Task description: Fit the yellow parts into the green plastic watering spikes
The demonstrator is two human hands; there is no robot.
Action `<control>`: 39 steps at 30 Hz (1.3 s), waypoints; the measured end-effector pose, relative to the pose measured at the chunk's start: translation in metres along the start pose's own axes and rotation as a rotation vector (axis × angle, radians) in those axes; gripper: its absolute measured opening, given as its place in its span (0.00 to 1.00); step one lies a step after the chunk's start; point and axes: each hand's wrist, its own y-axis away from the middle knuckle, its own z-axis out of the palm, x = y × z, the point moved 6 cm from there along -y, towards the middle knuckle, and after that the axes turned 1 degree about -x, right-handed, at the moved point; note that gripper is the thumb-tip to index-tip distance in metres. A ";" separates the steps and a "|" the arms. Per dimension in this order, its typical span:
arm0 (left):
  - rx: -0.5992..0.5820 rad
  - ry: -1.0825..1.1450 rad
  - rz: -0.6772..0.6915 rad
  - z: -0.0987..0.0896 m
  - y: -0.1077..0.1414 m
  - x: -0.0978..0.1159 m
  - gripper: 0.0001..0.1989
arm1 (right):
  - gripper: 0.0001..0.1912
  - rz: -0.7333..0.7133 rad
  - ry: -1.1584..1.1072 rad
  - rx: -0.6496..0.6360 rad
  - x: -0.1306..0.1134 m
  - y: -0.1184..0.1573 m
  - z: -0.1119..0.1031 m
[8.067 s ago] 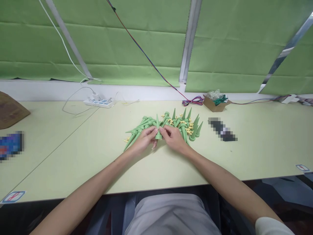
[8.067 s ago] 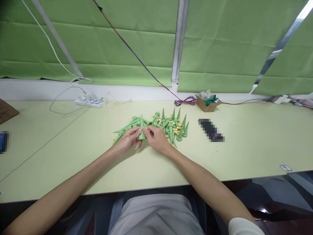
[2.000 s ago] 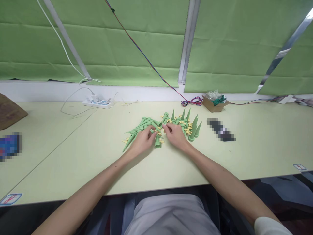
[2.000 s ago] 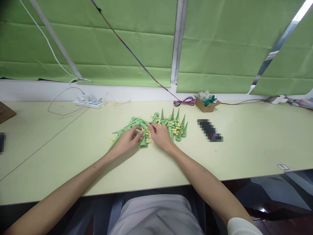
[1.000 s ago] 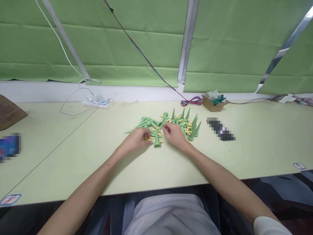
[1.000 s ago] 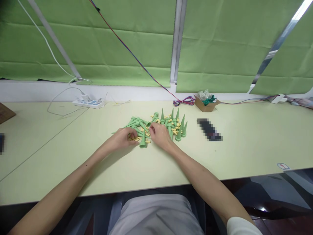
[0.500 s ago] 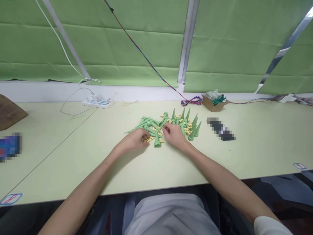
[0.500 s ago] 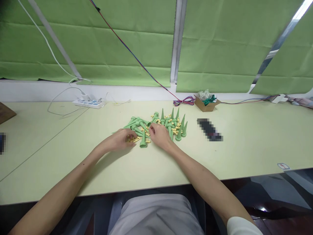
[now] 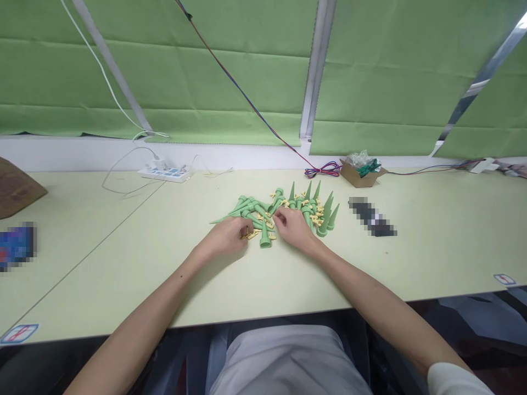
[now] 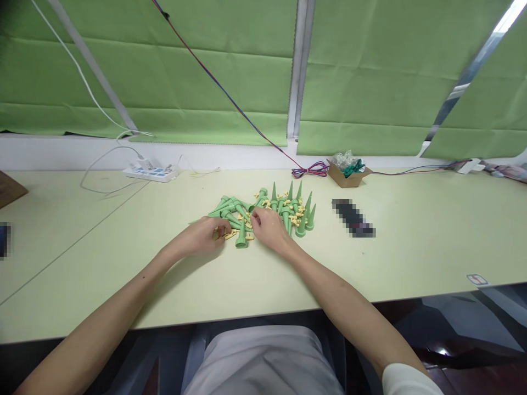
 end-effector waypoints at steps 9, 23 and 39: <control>0.035 0.051 0.012 -0.002 -0.002 -0.002 0.10 | 0.10 0.002 -0.009 -0.003 -0.002 0.001 -0.001; 0.193 0.577 0.032 -0.003 -0.006 0.012 0.17 | 0.08 -0.069 -0.131 0.002 -0.014 0.002 -0.001; 0.173 0.917 -0.054 0.005 -0.006 0.009 0.17 | 0.06 -0.187 -0.274 -0.087 -0.028 0.008 0.002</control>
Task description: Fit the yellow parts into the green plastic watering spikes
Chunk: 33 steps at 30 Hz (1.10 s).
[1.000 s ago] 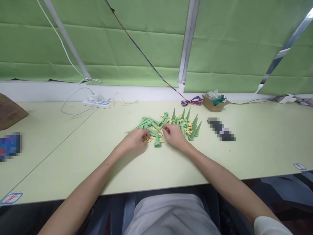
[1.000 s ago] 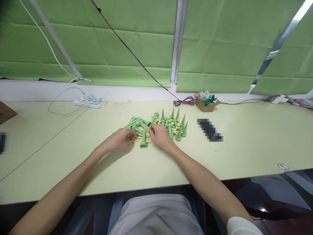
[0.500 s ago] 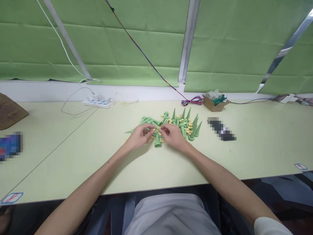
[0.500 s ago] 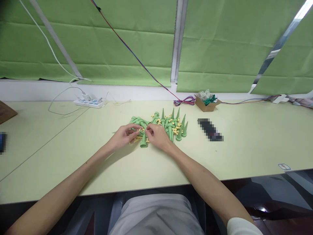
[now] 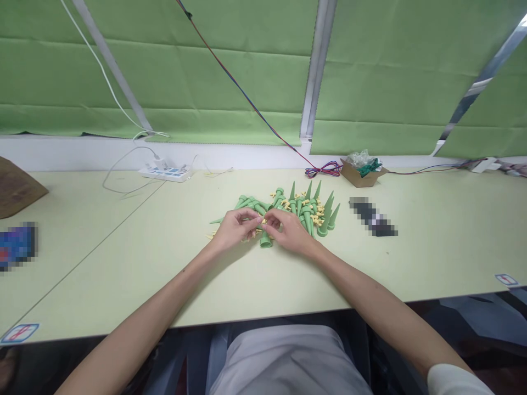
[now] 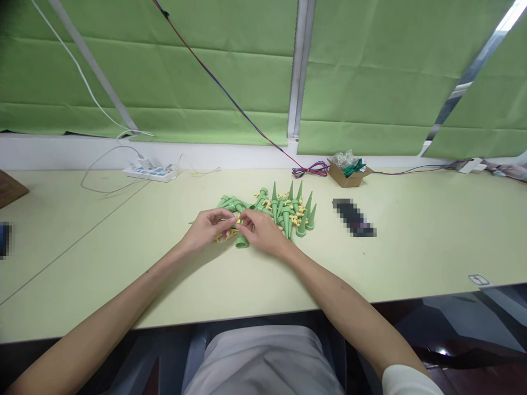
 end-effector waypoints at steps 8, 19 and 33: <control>-0.030 -0.006 0.058 0.004 -0.002 -0.001 0.20 | 0.07 -0.047 -0.030 0.013 0.001 0.000 0.001; -0.029 -0.002 0.075 0.007 -0.001 -0.001 0.16 | 0.06 -0.041 0.001 0.070 0.001 -0.001 -0.003; 0.113 -0.327 0.195 0.004 0.004 0.006 0.13 | 0.06 0.019 0.053 0.242 0.013 -0.004 -0.020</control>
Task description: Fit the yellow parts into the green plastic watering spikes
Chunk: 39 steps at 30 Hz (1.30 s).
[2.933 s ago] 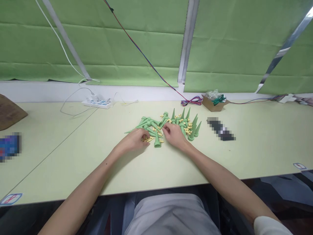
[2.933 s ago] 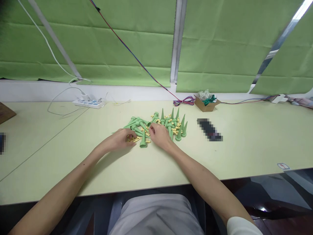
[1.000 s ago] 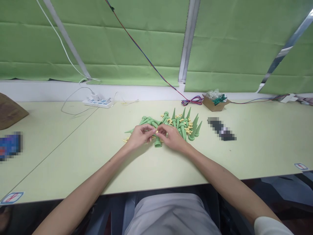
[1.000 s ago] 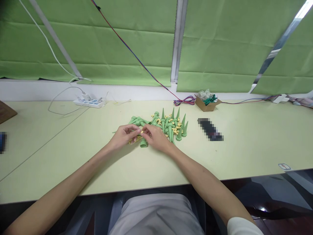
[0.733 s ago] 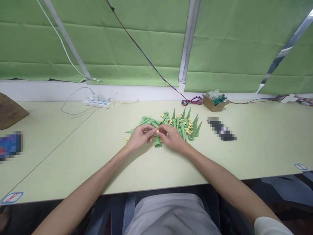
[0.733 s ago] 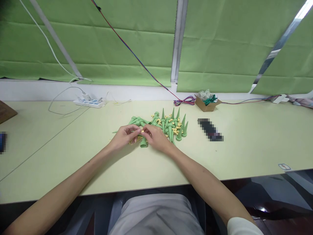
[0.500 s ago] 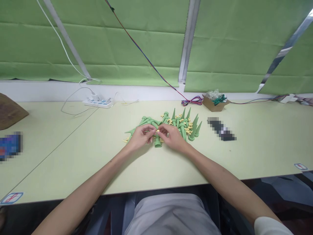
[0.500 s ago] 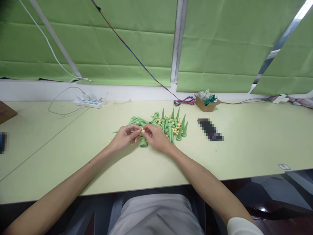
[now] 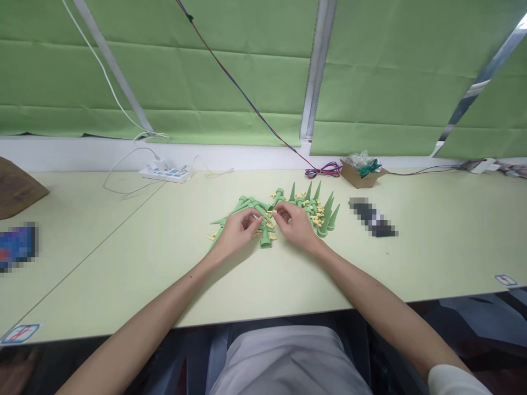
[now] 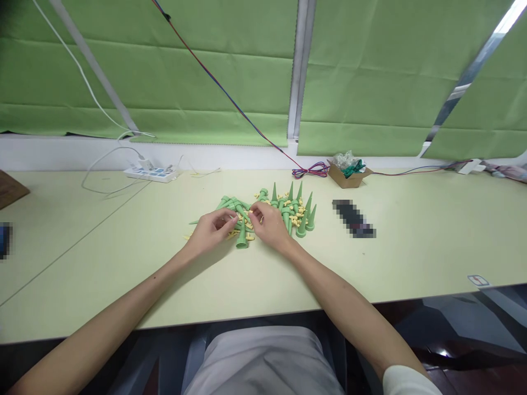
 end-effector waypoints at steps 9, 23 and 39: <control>-0.197 -0.244 0.062 0.017 0.007 0.004 0.17 | 0.06 0.027 -0.004 0.017 0.000 0.000 0.000; -0.308 -0.324 0.075 0.025 0.011 0.003 0.20 | 0.06 0.032 0.010 0.022 0.002 0.001 0.002; -0.307 -0.329 0.077 0.024 0.012 0.006 0.11 | 0.06 0.031 -0.001 0.011 0.003 0.002 0.003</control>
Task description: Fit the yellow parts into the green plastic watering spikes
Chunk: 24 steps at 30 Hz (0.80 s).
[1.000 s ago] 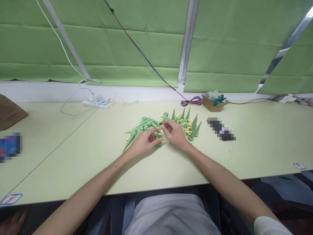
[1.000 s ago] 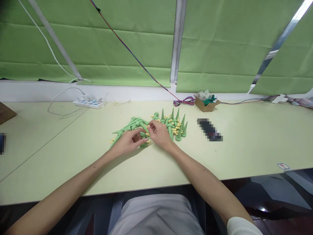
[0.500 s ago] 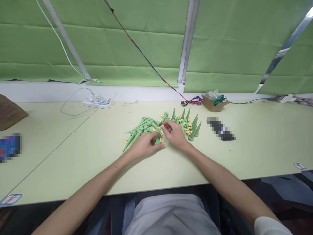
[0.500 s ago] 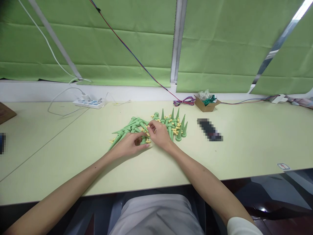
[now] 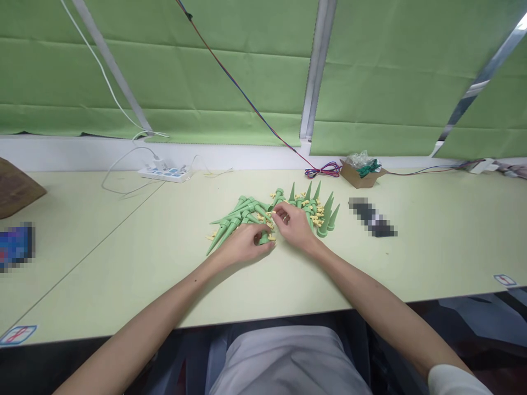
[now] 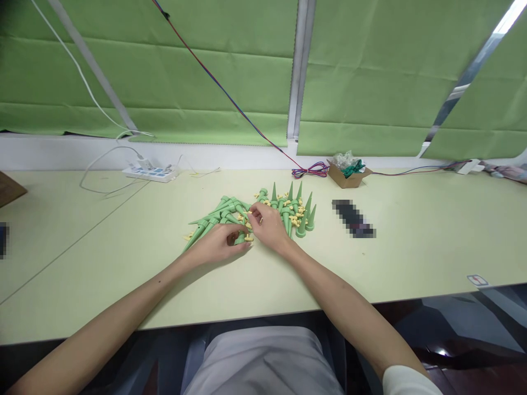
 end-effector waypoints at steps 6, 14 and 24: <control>0.088 0.037 0.006 -0.010 -0.002 -0.004 0.16 | 0.06 0.012 -0.009 0.000 -0.001 -0.001 -0.001; 0.308 0.121 -0.029 -0.025 -0.003 -0.013 0.18 | 0.07 0.024 -0.015 0.049 -0.001 -0.001 -0.004; 0.319 0.473 -0.121 -0.024 -0.004 -0.019 0.20 | 0.07 0.022 0.000 0.041 -0.004 -0.001 -0.004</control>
